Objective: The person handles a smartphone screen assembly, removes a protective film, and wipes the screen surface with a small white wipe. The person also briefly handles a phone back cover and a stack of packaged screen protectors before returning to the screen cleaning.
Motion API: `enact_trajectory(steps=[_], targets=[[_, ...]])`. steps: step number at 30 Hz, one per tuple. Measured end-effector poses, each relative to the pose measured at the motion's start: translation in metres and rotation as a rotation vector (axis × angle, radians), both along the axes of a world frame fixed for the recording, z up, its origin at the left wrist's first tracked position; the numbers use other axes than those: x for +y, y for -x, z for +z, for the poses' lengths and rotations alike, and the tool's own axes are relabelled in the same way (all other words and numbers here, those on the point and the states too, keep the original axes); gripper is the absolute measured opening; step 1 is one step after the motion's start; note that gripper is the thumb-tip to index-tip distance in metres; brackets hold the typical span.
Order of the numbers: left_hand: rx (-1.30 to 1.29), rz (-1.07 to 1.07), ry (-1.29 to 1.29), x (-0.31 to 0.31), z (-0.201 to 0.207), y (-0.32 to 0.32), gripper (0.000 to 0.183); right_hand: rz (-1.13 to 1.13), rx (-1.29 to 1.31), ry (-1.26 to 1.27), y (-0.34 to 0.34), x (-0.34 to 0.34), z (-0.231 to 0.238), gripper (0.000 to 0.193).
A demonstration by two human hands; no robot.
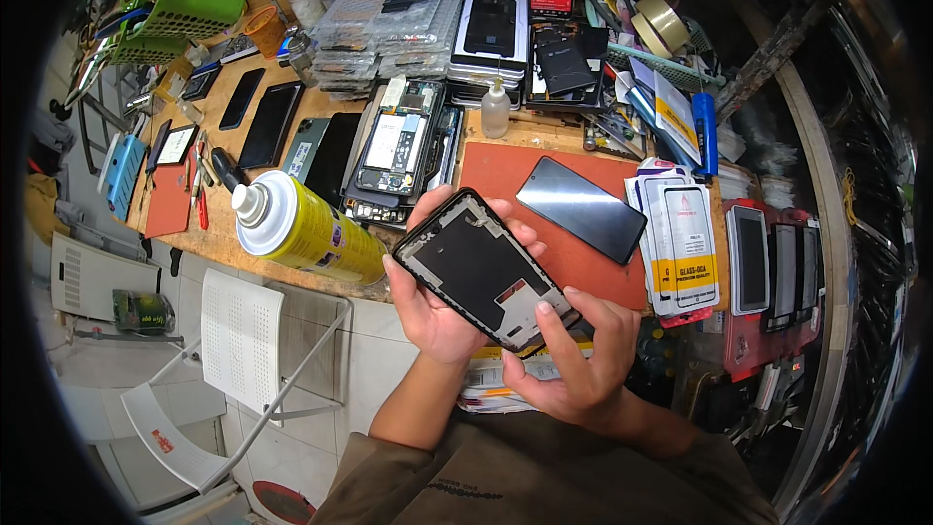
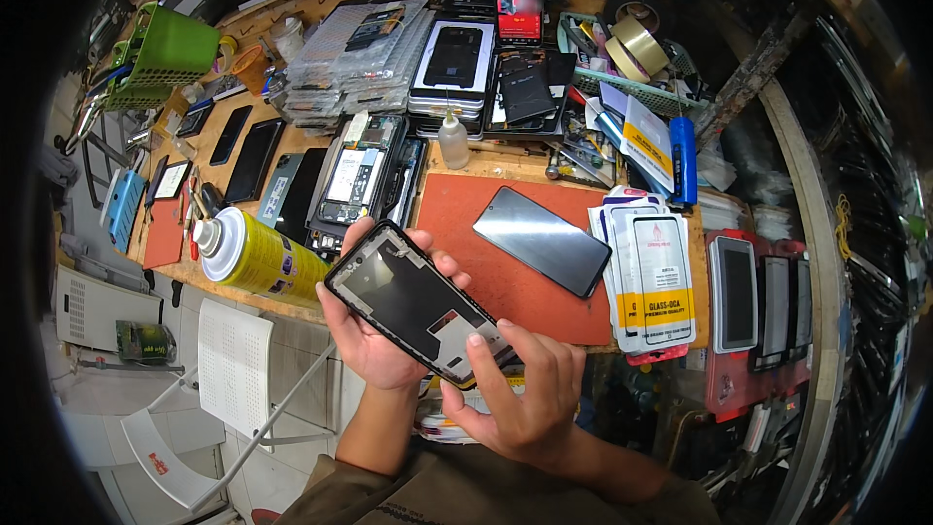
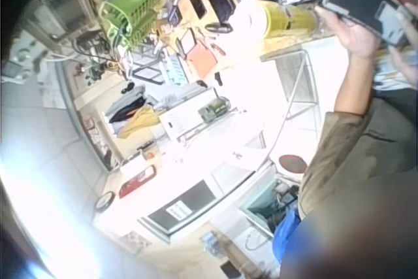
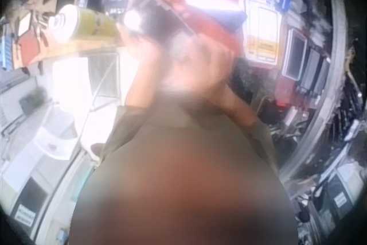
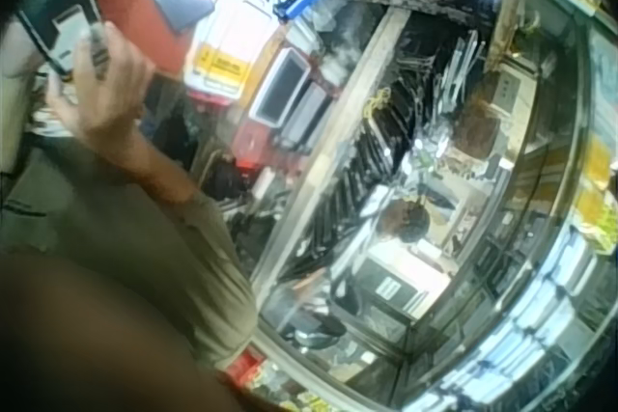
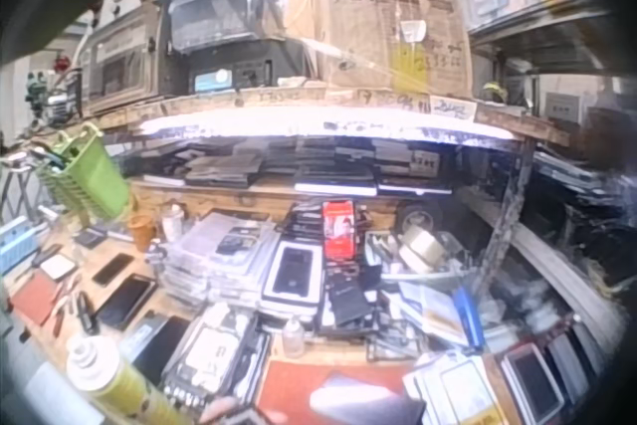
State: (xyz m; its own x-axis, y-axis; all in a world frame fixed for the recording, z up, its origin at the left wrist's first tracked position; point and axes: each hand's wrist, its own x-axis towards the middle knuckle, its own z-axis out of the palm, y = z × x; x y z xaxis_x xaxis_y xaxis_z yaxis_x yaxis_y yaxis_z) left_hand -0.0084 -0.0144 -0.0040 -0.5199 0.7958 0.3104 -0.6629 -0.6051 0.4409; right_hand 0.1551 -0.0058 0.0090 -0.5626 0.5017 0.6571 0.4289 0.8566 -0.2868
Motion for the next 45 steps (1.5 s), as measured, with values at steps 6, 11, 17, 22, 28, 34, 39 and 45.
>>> enact_trajectory(steps=[6,11,17,22,28,34,39,45], targets=[[-0.022,-0.008,-0.012,0.0,0.0,-0.001,0.071,0.014,-0.002,0.024,0.001,0.002,0.001,0.065],[0.013,0.007,0.017,0.0,-0.003,0.0,0.071,0.019,-0.026,0.055,0.0,0.004,0.005,0.065],[-0.056,-0.042,-0.083,0.002,-0.007,0.0,0.077,0.015,-0.041,0.059,0.001,0.004,0.008,0.065],[-0.056,-0.051,-0.097,0.003,-0.005,-0.002,0.078,0.006,-0.059,0.053,0.001,0.003,0.009,0.064],[-0.089,-0.056,-0.058,0.004,-0.002,-0.004,0.078,-0.014,-0.057,0.053,0.002,0.0,0.008,0.063],[-0.039,-0.021,0.048,0.005,0.0,-0.008,0.076,-0.03,-0.066,0.066,0.002,-0.002,0.009,0.063],[-0.108,-0.039,0.052,0.005,0.001,-0.008,0.072,-0.036,-0.083,0.044,0.001,-0.004,0.012,0.068],[-0.155,-0.036,0.009,0.006,0.002,-0.006,0.065,-0.034,-0.109,0.036,0.001,-0.004,0.016,0.068]])
